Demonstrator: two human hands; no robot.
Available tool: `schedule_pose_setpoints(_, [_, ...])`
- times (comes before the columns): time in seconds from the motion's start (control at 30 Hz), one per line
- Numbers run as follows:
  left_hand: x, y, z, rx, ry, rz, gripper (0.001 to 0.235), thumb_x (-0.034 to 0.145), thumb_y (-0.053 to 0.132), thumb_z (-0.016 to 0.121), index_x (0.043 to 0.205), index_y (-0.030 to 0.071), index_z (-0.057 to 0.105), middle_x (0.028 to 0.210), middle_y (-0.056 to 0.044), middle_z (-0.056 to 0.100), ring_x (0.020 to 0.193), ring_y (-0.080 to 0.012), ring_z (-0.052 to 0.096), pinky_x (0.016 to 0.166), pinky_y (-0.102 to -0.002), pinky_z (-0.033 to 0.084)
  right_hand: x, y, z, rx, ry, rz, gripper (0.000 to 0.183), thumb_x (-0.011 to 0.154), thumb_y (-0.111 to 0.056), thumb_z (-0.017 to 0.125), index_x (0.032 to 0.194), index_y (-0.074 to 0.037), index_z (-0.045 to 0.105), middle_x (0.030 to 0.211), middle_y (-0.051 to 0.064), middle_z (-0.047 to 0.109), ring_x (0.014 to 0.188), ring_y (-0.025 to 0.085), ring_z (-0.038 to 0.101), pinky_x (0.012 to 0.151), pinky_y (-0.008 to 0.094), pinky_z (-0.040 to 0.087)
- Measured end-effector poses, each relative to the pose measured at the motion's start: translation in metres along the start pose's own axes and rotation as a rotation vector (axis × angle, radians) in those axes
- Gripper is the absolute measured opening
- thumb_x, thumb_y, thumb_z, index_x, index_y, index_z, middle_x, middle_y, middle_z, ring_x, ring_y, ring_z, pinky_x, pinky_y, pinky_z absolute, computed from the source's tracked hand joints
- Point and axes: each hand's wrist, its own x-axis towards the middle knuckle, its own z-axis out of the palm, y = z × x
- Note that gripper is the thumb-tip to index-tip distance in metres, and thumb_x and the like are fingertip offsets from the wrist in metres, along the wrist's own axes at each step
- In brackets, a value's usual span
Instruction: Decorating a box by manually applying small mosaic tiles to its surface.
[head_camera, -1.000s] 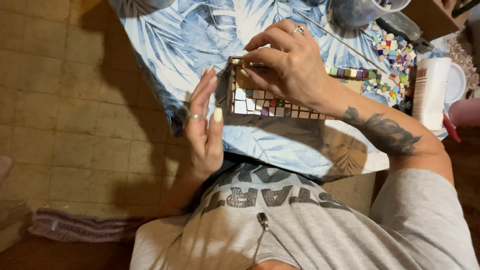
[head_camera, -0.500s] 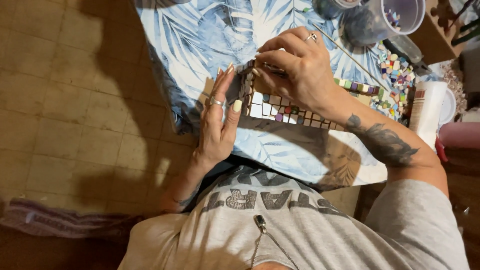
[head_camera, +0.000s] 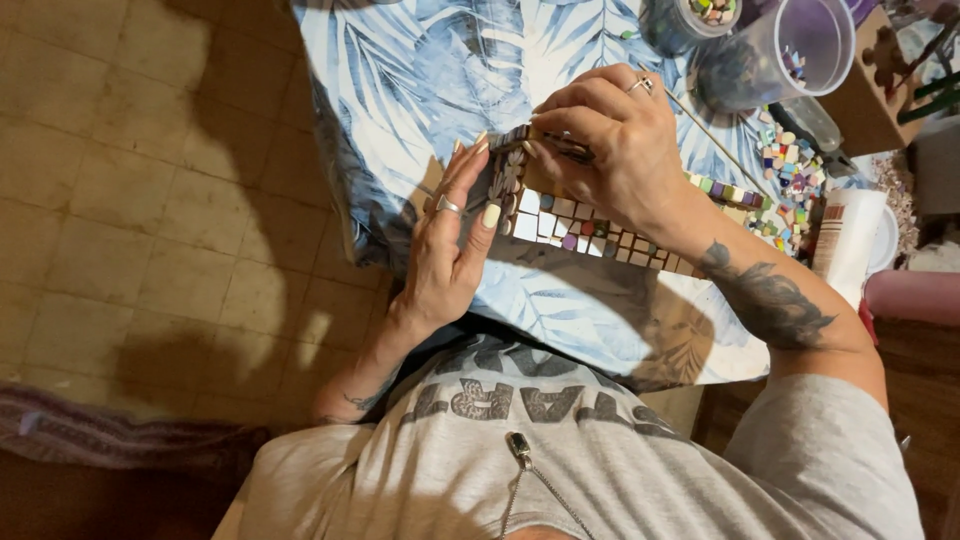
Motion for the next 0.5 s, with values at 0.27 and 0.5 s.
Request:
schedule_pose_setpoints(0.27, [-0.0010,-0.0030,0.0002,0.002,0.020,0.014,0.041,0.096,0.027,0.029,0.131,0.006,0.027,0.137,-0.011,0.029,0.133,-0.0295,0.022,0.112,-0.042,0.026,0.0023,0.0007,-0.0006,0.019,-0.020,-0.009,0.010,0.084,-0.015,0.069,0.087,-0.007,0.064,0.088,0.005,0.062,0.084,0.023,0.051,0.068,0.035,0.038])
schedule_pose_setpoints(0.5, [0.0035,-0.0030,0.0013,0.087,0.024,0.080,0.043,0.097,0.031,0.029,0.133,0.008,0.025,0.139,-0.009,0.027,0.135,-0.0315,0.018,0.115,-0.044,0.022,0.0038,0.0007,-0.0015,0.050,-0.026,-0.022,0.010,0.084,-0.014,0.068,0.086,-0.005,0.062,0.086,0.007,0.062,0.083,0.023,0.052,0.068,0.035,0.040])
